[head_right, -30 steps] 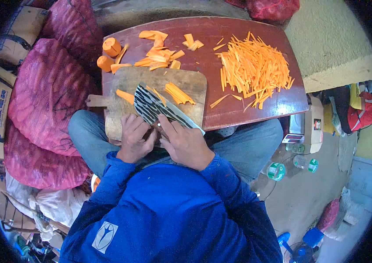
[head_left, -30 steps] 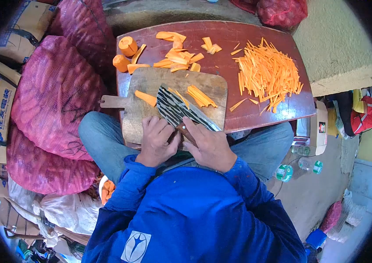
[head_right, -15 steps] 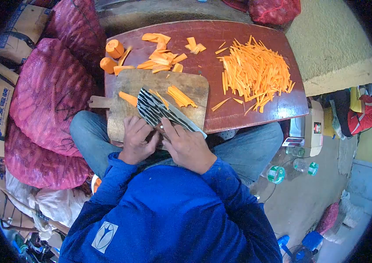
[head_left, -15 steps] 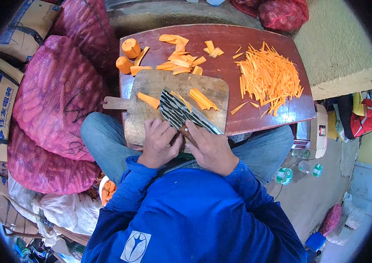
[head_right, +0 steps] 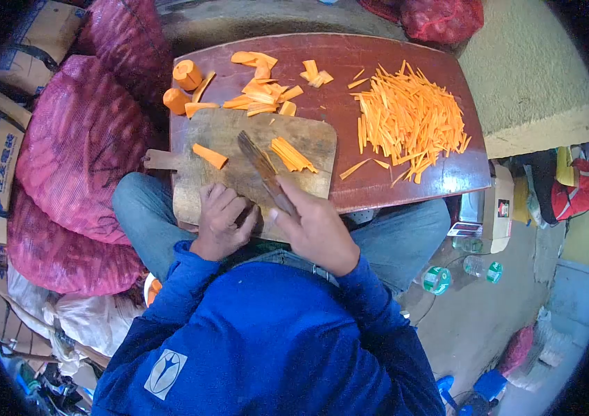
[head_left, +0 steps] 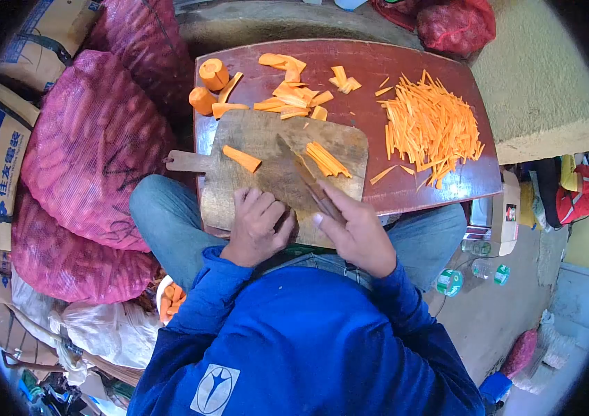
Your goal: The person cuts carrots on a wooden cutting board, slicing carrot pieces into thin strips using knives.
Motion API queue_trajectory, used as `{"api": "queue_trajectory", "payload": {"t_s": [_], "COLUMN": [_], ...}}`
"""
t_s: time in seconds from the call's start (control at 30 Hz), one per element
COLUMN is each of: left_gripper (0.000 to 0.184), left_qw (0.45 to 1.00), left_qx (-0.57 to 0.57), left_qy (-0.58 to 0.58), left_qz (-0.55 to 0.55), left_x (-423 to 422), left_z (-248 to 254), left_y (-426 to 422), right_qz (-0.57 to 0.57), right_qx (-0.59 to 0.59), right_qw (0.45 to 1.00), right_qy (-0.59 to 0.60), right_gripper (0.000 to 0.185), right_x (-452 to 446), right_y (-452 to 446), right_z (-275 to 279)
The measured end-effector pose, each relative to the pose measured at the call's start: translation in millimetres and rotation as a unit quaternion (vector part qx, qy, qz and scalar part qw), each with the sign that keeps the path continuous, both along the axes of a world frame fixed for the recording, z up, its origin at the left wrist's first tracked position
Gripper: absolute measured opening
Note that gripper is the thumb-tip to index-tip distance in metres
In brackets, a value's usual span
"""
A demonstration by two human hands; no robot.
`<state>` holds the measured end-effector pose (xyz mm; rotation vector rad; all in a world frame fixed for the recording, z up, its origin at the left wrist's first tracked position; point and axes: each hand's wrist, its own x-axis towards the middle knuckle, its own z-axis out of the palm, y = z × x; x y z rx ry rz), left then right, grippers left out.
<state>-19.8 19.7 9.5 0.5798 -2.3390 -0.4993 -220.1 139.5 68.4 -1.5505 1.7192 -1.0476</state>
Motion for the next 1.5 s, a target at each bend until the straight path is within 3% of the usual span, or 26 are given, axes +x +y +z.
{"api": "queue_trajectory", "payload": {"t_s": [0.1, 0.27, 0.37, 0.47, 0.53, 0.6, 0.77, 0.97, 1.3, 1.37, 1.5], "left_gripper": [0.021, 0.016, 0.011, 0.009, 0.011, 0.014, 0.011, 0.01, 0.02, 0.027, 0.029], "left_qw": [1.0, 0.998, 0.977, 0.981, 0.983, 0.997, 0.996, 0.992, 0.992, 0.991, 0.974], "left_qx": [0.002, 0.044, 0.157, 0.119, 0.134, 0.067, 0.024, -0.01, 0.084, 0.031, 0.053], "left_qy": [0.001, 0.034, 0.115, 0.113, 0.075, 0.027, -0.078, -0.122, -0.09, -0.132, -0.212], "left_qz": [0.002, 0.011, 0.086, 0.106, 0.097, 0.037, 0.025, 0.006, -0.017, -0.019, -0.058], "left_x": [0.3, -0.5, 2.0, 4.0, 2.0, -6.3, -31.3, -63.6, -42.6, -40.8, -37.4], "left_z": [1.5, 5.0, 14.2, 27.6, 30.6, 31.4, 28.5, 27.4, 28.3, 33.6, 47.7], "left_y": [0.5, -0.7, 1.8, -4.4, -10.4, -25.0, -51.2, -70.7, -74.9, -74.4, -88.3], "right_qz": [-0.032, 0.029, 0.035, 0.039, 0.044, 0.055, 0.078, 0.058, 0.069, 0.073, 0.081], "right_qx": [0.029, 0.011, 0.0, 0.002, 0.009, -0.026, -0.052, -0.08, -0.071, -0.078, -0.092], "right_qw": [0.996, 0.999, 0.996, 0.989, 0.983, 0.964, 0.953, 0.946, 0.938, 0.935, 0.933], "right_qy": [-0.077, 0.024, 0.081, 0.14, 0.179, 0.258, 0.289, 0.307, 0.332, 0.339, 0.338], "right_gripper": [0.056, 0.06, 0.064, 0.063, 0.062, 0.059, 0.058, 0.057, 0.059, 0.059, 0.06], "right_x": [-5.2, 2.4, 12.6, 19.1, 21.2, 21.5, 19.4, 19.8, 14.8, 15.8, 16.7], "right_y": [-2.5, 1.1, 5.3, 8.8, 10.5, 11.3, 14.7, 17.3, 16.7, 17.0, 18.4], "right_z": [2.4, 2.1, -7.6, -7.6, -8.9, -14.0, -15.6, -18.8, -20.2, -20.4, -22.4]}}
